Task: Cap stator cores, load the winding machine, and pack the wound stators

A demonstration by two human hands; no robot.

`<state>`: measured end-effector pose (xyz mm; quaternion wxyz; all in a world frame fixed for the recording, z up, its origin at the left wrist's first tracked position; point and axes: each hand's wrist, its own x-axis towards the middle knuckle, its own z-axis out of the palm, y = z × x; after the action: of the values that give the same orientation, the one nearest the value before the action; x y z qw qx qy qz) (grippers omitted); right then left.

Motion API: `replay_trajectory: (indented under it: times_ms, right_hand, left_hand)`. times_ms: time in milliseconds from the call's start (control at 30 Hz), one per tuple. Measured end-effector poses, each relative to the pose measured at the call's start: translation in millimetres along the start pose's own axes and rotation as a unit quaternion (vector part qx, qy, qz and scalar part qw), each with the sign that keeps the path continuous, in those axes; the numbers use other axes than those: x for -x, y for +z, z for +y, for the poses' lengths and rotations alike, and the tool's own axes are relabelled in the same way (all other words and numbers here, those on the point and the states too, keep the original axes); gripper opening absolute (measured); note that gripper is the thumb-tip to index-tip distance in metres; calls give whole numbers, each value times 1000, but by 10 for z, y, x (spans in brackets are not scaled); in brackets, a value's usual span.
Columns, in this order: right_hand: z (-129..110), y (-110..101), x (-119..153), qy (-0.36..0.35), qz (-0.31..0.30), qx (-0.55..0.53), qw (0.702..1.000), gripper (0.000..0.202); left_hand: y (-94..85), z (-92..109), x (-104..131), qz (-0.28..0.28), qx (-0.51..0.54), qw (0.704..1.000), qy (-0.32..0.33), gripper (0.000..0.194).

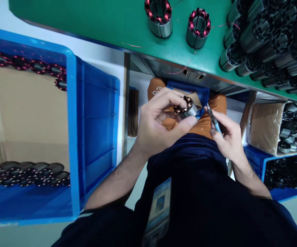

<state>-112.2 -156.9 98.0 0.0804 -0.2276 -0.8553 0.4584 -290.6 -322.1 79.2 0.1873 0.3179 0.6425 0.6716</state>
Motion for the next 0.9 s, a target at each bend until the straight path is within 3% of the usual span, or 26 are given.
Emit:
replay_trajectory:
  times_ms: [67, 167, 400, 533, 900]
  right_hand:
    - [8, -19, -18, -25, 8, 44, 999, 63]
    - [-2, -8, -22, -55, 31, 93, 994, 60]
    - [-50, 89, -33, -101, 79, 113, 985, 56]
    - [-73, 122, -42, -91, 94, 106, 986, 48]
    - [22, 104, -24, -94, 81, 51, 991, 49]
  left_hand:
    - [16, -43, 12, 0, 65, 996, -62, 35]
    - [54, -63, 12, 3, 128, 987, -101, 41]
    - [150, -25, -33, -6, 149, 983, -104, 46]
    - [182, 21, -42, -14, 163, 979, -125, 49]
    - [229, 16, -43, -14, 192, 974, -116, 44]
